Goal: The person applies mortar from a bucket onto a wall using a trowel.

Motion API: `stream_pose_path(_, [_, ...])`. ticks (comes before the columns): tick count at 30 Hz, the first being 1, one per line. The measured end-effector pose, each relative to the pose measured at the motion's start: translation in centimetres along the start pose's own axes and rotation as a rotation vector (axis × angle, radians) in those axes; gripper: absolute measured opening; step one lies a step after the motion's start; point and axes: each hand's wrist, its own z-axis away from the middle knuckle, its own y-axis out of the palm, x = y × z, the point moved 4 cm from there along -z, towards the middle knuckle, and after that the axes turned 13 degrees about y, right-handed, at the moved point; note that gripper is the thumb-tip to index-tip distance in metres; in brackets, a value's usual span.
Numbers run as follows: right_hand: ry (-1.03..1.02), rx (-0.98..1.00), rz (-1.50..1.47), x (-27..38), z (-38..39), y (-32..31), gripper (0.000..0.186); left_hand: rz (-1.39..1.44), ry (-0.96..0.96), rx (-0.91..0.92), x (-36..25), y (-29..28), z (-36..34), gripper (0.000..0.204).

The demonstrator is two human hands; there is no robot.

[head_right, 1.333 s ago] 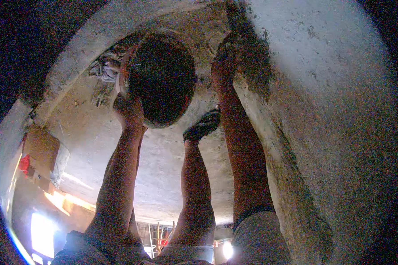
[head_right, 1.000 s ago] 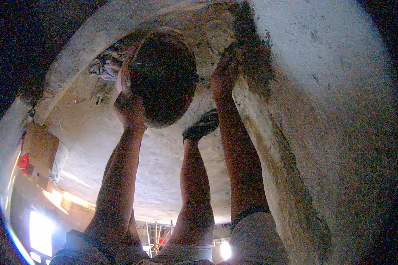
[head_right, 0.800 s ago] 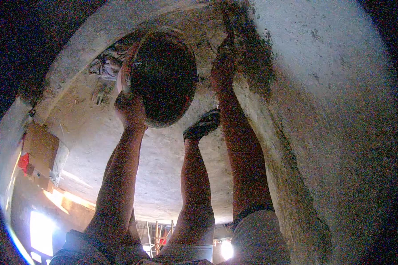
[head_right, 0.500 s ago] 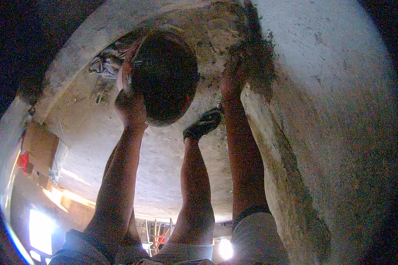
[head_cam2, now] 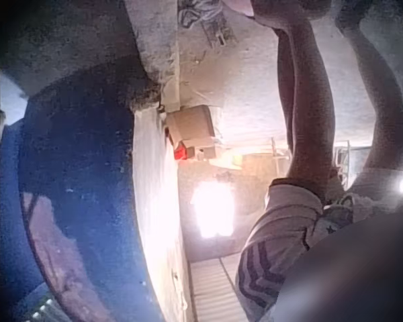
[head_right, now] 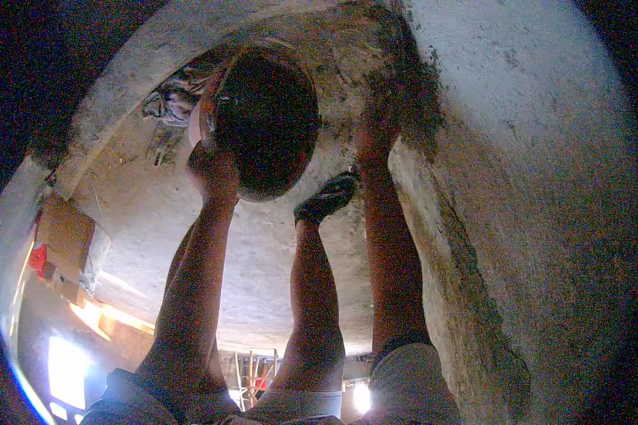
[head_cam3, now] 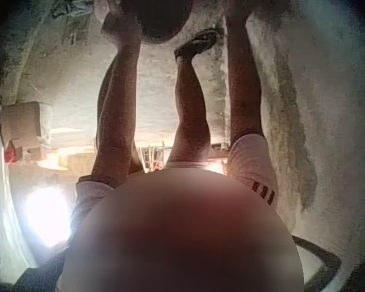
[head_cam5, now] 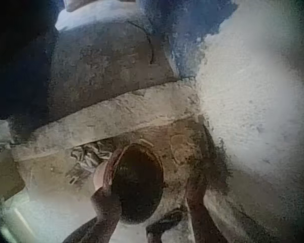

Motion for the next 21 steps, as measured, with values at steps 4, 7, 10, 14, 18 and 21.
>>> stream_pose_path(4, [-0.016,-0.154,0.116,1.4,3.2,-1.7,0.026,-0.036,0.057,0.007,0.0,-0.3,0.0,0.014])
stream_pose_path(7, [0.243,0.041,-0.266,0.5,2.2,-2.1,0.027,-0.021,0.036,0.026,-0.7,-0.1,0.0,0.014])
stream_pose_path(10, [-0.532,-0.14,0.433,1.1,1.1,-2.0,0.031,0.008,0.041,0.02,-0.2,0.3,0.0,0.014])
stream_pose_path(14, [-0.368,-0.104,0.468,2.1,1.3,-2.1,0.039,-0.019,0.027,0.014,-0.5,-0.1,0.2,0.014])
stream_pose_path(18, [0.195,0.007,-0.078,2.7,2.6,-1.9,0.039,0.052,0.053,-0.016,0.1,-0.4,0.1,0.013])
stream_pose_path(21, [0.039,0.166,0.008,2.1,1.9,-0.9,0.033,0.06,0.064,-0.025,-0.1,-0.3,0.0,0.012])
